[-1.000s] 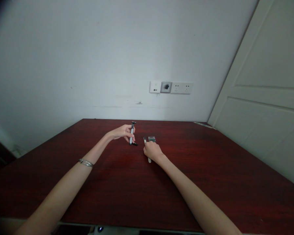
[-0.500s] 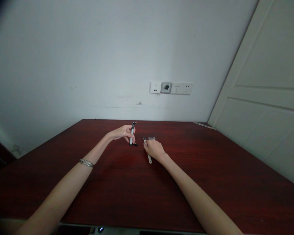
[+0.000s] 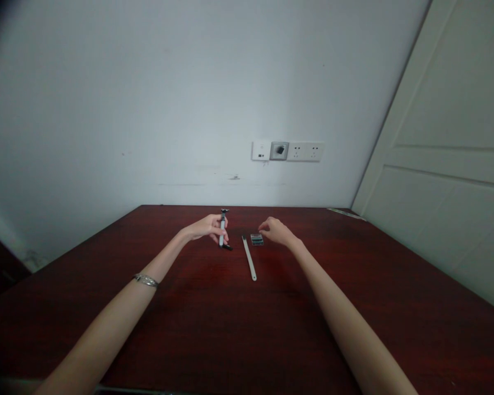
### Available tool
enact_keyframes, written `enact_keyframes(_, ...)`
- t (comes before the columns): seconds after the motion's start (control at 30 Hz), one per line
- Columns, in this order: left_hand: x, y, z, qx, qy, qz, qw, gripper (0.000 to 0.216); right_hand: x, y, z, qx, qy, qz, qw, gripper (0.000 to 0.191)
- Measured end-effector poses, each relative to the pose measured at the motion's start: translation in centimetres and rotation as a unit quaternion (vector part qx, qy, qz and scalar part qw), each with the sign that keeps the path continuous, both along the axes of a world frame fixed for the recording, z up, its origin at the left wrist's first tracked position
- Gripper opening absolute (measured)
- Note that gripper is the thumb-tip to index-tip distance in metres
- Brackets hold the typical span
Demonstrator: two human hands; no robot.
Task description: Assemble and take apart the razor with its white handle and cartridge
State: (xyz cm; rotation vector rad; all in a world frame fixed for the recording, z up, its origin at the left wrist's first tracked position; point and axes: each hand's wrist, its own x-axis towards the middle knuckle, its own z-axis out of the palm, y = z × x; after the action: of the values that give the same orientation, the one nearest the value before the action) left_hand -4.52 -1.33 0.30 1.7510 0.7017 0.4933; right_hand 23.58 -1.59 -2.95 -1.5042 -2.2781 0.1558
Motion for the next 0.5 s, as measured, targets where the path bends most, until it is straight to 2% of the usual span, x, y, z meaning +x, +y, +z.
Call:
enact_keyframes(0.2,0.1,-0.2,0.1,0.005,-0.008,0.012,1.000,0.032,-0.7,0.4,-1.9,-0.003,0.001,0.032,0.999,0.023)
enact_keyframes(0.5,0.2,-0.3,0.1,0.010,-0.016,0.010,1.000,0.031,-0.8,0.3,-3.0,-0.004,-0.021,0.037,0.999,0.024)
